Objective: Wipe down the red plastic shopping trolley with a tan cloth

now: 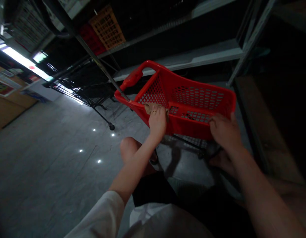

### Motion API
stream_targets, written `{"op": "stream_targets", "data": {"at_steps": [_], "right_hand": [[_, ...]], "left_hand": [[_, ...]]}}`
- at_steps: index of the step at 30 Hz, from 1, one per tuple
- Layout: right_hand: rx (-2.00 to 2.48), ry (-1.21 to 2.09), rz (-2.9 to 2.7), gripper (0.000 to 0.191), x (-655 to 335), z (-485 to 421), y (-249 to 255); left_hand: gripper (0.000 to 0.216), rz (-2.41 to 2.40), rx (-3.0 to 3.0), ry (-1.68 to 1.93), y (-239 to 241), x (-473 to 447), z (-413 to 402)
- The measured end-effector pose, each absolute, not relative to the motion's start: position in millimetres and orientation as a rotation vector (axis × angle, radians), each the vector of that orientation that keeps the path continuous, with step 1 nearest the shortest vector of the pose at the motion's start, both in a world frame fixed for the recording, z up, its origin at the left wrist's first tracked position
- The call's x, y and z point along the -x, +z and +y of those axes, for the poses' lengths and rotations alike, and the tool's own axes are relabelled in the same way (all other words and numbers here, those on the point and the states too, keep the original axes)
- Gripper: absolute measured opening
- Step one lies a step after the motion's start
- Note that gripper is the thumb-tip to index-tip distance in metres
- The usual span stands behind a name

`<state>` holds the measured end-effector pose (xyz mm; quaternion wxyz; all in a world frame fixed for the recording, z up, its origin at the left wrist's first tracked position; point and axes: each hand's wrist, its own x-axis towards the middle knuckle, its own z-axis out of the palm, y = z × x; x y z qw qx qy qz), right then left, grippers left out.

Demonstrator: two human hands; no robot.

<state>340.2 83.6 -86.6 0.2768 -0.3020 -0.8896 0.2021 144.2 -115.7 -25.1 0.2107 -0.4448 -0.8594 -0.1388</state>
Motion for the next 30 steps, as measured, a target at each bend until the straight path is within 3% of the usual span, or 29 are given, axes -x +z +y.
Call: {"op": "stream_targets", "data": {"at_steps": [3,8,18,23,30], "right_hand": [[1.023,0.427,-2.47,0.029,-313.3,56.0,-68.4],[1.467,0.065,-2.617,0.063,-303.1,41.2,-45.3],[1.358,-0.035,-2.858,0.055,-313.1,88.5,-31.7],[1.399,-0.065,-2.786,0.056,-303.5,94.0,-26.8],[1.379,-0.089,-2.84,0.052,-309.5,97.8,-23.6]], "left_hand": [[0.033,-2.38,1.364,-0.319,-34.8,-174.8,-98.7],[0.029,-2.131,1.643,-0.105,-24.5,-162.4,-115.1],[0.034,-2.105,1.447,0.053,38.5,-70.4,-202.8],[0.034,-2.186,1.284,-0.15,10.1,-113.5,-167.4],[0.042,-2.109,1.547,-0.235,-33.9,-158.2,-104.7]]}}
